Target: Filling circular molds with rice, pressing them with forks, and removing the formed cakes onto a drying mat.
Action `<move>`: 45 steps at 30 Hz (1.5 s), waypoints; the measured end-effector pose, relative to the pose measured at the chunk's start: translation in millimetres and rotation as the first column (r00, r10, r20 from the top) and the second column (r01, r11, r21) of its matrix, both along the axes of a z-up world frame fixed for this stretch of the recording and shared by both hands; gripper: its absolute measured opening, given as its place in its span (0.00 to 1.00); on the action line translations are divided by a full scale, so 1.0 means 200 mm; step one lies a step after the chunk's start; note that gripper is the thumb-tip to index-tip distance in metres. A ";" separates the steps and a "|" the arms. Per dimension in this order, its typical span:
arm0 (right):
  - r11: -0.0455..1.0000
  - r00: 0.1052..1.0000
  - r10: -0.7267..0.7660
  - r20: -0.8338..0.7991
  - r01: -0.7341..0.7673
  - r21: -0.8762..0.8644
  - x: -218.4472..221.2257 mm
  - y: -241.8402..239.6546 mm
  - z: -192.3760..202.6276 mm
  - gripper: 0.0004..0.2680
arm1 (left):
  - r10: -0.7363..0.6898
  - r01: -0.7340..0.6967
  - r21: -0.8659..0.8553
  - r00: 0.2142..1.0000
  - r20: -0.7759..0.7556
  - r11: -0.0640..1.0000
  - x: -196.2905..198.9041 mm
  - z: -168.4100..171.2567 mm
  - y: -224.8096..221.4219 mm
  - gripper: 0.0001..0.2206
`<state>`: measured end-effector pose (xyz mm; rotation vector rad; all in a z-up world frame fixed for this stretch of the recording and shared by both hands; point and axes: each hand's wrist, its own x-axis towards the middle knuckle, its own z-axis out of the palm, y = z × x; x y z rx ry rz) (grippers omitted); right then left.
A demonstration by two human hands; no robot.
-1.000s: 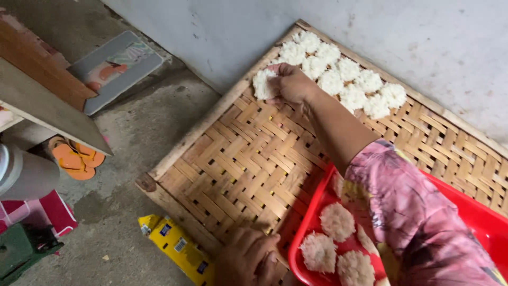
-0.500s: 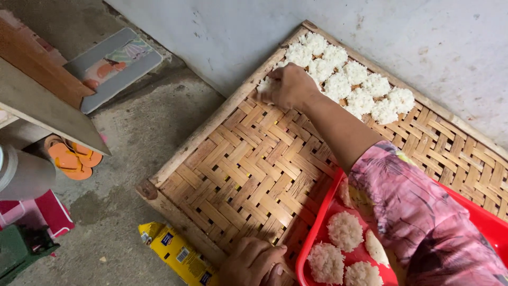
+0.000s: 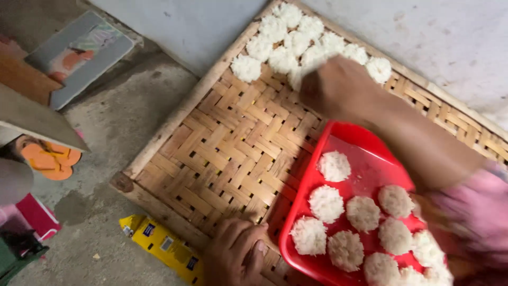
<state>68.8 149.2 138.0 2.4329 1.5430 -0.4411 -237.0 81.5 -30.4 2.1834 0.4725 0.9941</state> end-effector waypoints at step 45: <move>0.799 0.347 -0.158 -0.924 0.595 0.087 0.19 0.02 -0.25 0.13 | -0.039 0.039 -0.002 0.999 0.012 0.999 0.00 -0.01 0.00 0.14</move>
